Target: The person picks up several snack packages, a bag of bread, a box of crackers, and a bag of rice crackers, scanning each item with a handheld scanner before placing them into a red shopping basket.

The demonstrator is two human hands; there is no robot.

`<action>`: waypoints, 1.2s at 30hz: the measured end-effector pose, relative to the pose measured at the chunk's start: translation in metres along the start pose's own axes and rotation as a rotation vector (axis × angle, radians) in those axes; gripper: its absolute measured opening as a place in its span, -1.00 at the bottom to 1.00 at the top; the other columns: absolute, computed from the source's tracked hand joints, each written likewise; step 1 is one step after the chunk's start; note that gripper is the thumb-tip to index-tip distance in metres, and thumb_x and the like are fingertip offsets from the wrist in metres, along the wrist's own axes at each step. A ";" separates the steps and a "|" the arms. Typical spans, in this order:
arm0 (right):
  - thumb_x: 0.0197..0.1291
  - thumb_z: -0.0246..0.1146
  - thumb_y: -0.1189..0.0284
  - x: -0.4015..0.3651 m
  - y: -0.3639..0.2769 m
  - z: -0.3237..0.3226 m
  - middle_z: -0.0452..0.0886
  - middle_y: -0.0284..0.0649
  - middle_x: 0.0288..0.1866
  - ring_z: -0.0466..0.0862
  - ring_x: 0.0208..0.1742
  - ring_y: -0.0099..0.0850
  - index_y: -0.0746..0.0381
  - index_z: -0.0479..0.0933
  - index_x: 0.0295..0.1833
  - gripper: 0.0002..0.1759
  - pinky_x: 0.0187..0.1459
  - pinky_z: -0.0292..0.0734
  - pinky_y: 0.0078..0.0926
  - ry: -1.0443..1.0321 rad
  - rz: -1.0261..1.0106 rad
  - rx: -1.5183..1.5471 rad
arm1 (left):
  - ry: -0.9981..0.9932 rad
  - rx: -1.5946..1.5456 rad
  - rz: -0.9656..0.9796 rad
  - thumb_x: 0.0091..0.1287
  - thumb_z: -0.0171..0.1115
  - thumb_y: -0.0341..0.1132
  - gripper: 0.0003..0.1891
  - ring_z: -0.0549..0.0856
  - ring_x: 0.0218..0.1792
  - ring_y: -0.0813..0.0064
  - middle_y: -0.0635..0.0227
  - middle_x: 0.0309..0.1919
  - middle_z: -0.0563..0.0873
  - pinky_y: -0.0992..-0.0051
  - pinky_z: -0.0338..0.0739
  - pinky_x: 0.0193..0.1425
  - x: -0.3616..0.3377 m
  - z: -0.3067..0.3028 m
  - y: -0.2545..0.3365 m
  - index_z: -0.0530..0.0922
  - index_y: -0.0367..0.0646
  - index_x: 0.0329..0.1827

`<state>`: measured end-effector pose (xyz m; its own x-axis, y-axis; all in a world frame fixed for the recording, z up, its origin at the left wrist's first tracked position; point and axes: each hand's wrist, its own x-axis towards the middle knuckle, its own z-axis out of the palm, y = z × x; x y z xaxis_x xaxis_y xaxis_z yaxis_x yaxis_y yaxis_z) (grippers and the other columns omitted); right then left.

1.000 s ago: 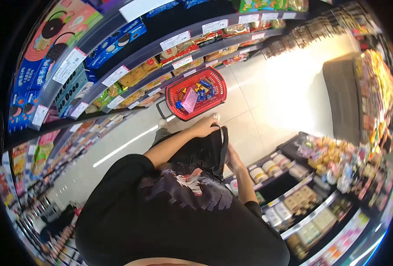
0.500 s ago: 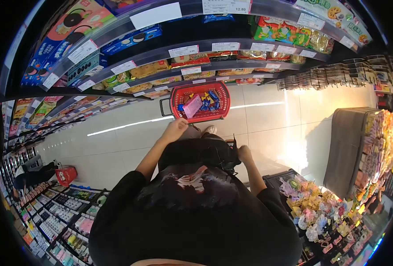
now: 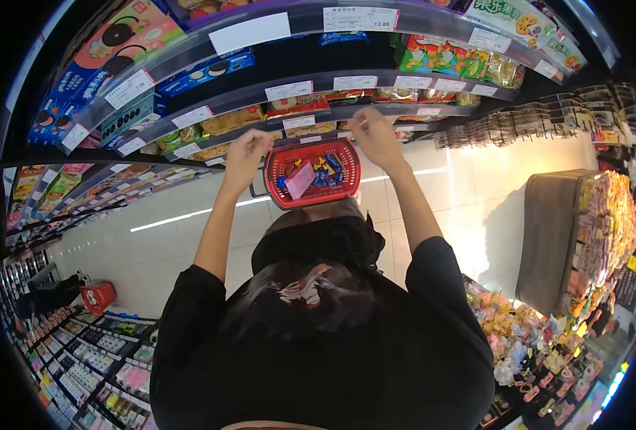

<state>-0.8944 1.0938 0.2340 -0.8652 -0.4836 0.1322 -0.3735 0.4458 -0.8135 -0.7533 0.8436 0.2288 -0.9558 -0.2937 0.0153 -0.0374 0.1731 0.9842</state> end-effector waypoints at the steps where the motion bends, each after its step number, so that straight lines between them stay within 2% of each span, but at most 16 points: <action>1: 0.17 0.18 0.32 -0.007 0.022 0.004 0.58 -0.01 -0.28 0.60 -0.33 -0.08 0.35 0.43 -0.15 -0.71 -0.31 0.48 -0.23 -0.111 0.005 -0.092 | 0.005 -0.009 -0.041 0.28 0.10 -0.43 -0.91 0.56 -0.38 0.66 0.39 -0.45 0.62 0.61 0.44 -0.23 -0.007 0.005 -0.017 0.52 -0.28 -0.28; 5: 0.20 0.06 0.10 -0.090 0.145 -0.004 0.58 0.16 -0.27 0.59 -0.17 0.05 0.41 0.43 -0.19 -0.51 -0.16 0.50 -0.11 -0.353 0.369 -0.570 | 0.026 0.063 -0.220 0.25 0.09 -0.45 -0.91 0.59 -0.38 0.60 0.36 -0.45 0.63 0.58 0.45 -0.25 -0.058 0.046 -0.093 0.55 -0.26 -0.29; 6: 0.21 0.02 0.05 -0.150 0.226 0.000 0.60 0.16 -0.36 0.64 -0.29 0.02 0.43 0.41 -0.08 -0.43 -0.19 0.54 -0.15 -0.328 0.316 -0.721 | 0.014 0.023 -0.249 0.25 0.08 -0.46 -0.91 0.59 -0.40 0.60 0.36 -0.46 0.63 0.59 0.46 -0.25 -0.071 0.062 -0.098 0.55 -0.26 -0.29; 7: 0.24 -0.05 -0.04 -0.171 0.235 -0.021 0.60 0.17 -0.42 0.66 -0.47 -0.04 0.46 0.34 0.08 -0.30 -0.22 0.58 -0.15 -0.812 0.937 -0.441 | 0.000 -0.019 -0.276 0.24 0.07 -0.47 -0.91 0.59 -0.41 0.60 0.37 -0.46 0.63 0.59 0.46 -0.26 -0.081 0.078 -0.099 0.55 -0.26 -0.30; 8: 0.21 -0.09 -0.16 -0.206 0.230 -0.030 0.59 0.14 -0.47 0.63 -0.62 -0.14 0.51 0.21 0.20 -0.14 -0.27 0.60 -0.16 -0.768 1.231 -0.354 | -0.010 -0.080 -0.367 0.24 0.06 -0.48 -0.91 0.58 -0.43 0.61 0.36 -0.46 0.63 0.60 0.47 -0.27 -0.087 0.094 -0.093 0.54 -0.26 -0.29; 10: 0.12 -0.11 -0.29 -0.262 0.247 -0.038 0.56 0.22 -0.15 0.67 -0.25 -0.15 0.48 0.13 0.26 0.00 -0.19 0.57 -0.12 -0.693 1.780 0.126 | 0.036 -0.179 -0.371 0.24 0.07 -0.48 -0.90 0.59 -0.41 0.62 0.35 -0.43 0.63 0.61 0.48 -0.26 -0.087 0.117 -0.086 0.54 -0.26 -0.26; 11: 0.12 -0.11 -0.29 -0.269 0.241 -0.046 0.56 0.22 -0.15 0.67 -0.25 -0.15 0.48 0.13 0.26 0.00 -0.19 0.57 -0.12 -0.687 1.789 0.134 | 0.025 -0.178 -0.375 0.24 0.07 -0.48 -0.90 0.59 -0.41 0.62 0.35 -0.43 0.63 0.61 0.48 -0.26 -0.081 0.127 -0.079 0.54 -0.26 -0.26; 13: 0.14 -0.06 -0.23 -0.253 0.193 -0.060 0.55 0.12 -0.03 0.60 -0.07 -0.13 0.46 0.28 0.18 -0.09 0.02 0.47 -0.17 -0.456 1.714 0.702 | 0.170 -0.128 -0.153 0.23 0.11 -0.46 -0.88 0.62 -0.39 0.58 0.32 -0.40 0.62 0.58 0.49 -0.26 -0.050 0.135 -0.050 0.54 -0.27 -0.21; 16: 0.17 -0.03 -0.14 -0.240 0.224 -0.063 0.56 0.03 0.03 0.59 0.00 -0.13 0.41 0.39 0.12 -0.22 0.11 0.44 -0.20 -0.274 1.544 1.179 | 0.330 0.271 0.054 0.22 0.19 -0.40 -0.83 0.63 -0.36 0.43 0.25 -0.37 0.61 0.49 0.50 -0.22 0.018 0.126 0.017 0.53 -0.28 -0.18; 17: 0.20 -0.01 -0.08 -0.230 0.247 -0.061 0.57 -0.01 0.03 0.61 -0.02 -0.15 0.38 0.43 0.09 -0.29 0.10 0.46 -0.20 -0.183 1.427 1.380 | 0.385 0.478 0.277 0.21 0.20 -0.39 -0.83 0.63 -0.30 0.33 0.16 -0.32 0.62 0.45 0.49 -0.17 0.044 0.120 0.037 0.53 -0.27 -0.18; 18: 0.22 0.03 0.00 -0.218 0.265 -0.061 0.61 -0.08 -0.07 0.66 -0.16 -0.25 0.33 0.45 0.07 -0.40 -0.03 0.57 -0.28 -0.206 1.394 1.297 | 0.398 0.400 0.302 0.19 0.21 -0.39 -0.83 0.61 -0.23 0.21 0.13 -0.29 0.61 0.38 0.47 -0.11 0.067 0.120 0.058 0.54 -0.26 -0.18; 20: 0.24 0.07 0.10 -0.201 0.315 -0.051 0.63 -0.17 -0.21 0.67 -0.30 -0.37 0.28 0.48 0.02 -0.53 -0.21 0.62 -0.40 -0.411 1.295 1.224 | 0.398 0.726 0.518 0.23 0.19 -0.32 -0.77 0.63 -0.16 0.25 0.15 -0.21 0.63 0.37 0.50 -0.06 0.112 0.114 0.084 0.55 -0.21 -0.09; 22: 0.23 0.08 0.14 -0.181 0.304 -0.064 0.62 -0.20 -0.26 0.66 -0.32 -0.40 0.27 0.48 -0.01 -0.58 -0.26 0.62 -0.44 -0.411 1.266 1.126 | 0.380 1.079 0.693 0.23 0.19 -0.19 -0.69 0.59 -0.06 0.14 0.10 -0.12 0.61 0.27 0.50 -0.01 0.148 0.117 0.096 0.55 -0.16 -0.04; 25: 0.22 0.11 0.22 -0.168 0.300 -0.077 0.62 -0.20 -0.31 0.65 -0.37 -0.42 0.26 0.48 -0.06 -0.66 -0.31 0.61 -0.49 -0.372 1.205 1.112 | 0.164 1.385 0.564 0.22 0.18 -0.06 -0.61 0.57 -0.01 0.12 0.14 -0.04 0.60 0.20 0.47 0.05 0.191 0.120 0.091 0.54 -0.12 -0.01; 31: 0.21 0.14 0.30 -0.129 0.249 -0.124 0.59 -0.13 -0.35 0.43 -0.64 -0.59 0.28 0.41 -0.15 -0.74 -0.62 0.40 -0.70 -0.027 1.058 1.153 | 0.040 1.450 0.301 0.19 0.21 -0.05 -0.57 0.56 0.03 0.14 0.15 -0.02 0.59 0.24 0.47 0.09 0.206 0.130 0.096 0.51 -0.11 0.04; 36: 0.22 0.09 0.24 -0.115 0.207 -0.173 0.47 -0.33 -0.46 0.38 -0.69 -0.59 0.33 0.42 0.01 -0.61 -0.64 0.26 -0.68 -0.075 0.754 1.035 | 0.075 1.467 0.417 0.15 0.26 -0.10 -0.53 0.54 0.04 0.14 0.13 0.01 0.57 0.23 0.47 0.09 0.205 0.129 0.080 0.46 -0.09 0.10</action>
<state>-0.9303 1.3719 0.1482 -0.7144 -0.4250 -0.5559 0.6605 -0.1475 -0.7362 -0.9901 0.9183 0.2879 -0.9562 -0.0273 0.2915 -0.0678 0.9892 -0.1298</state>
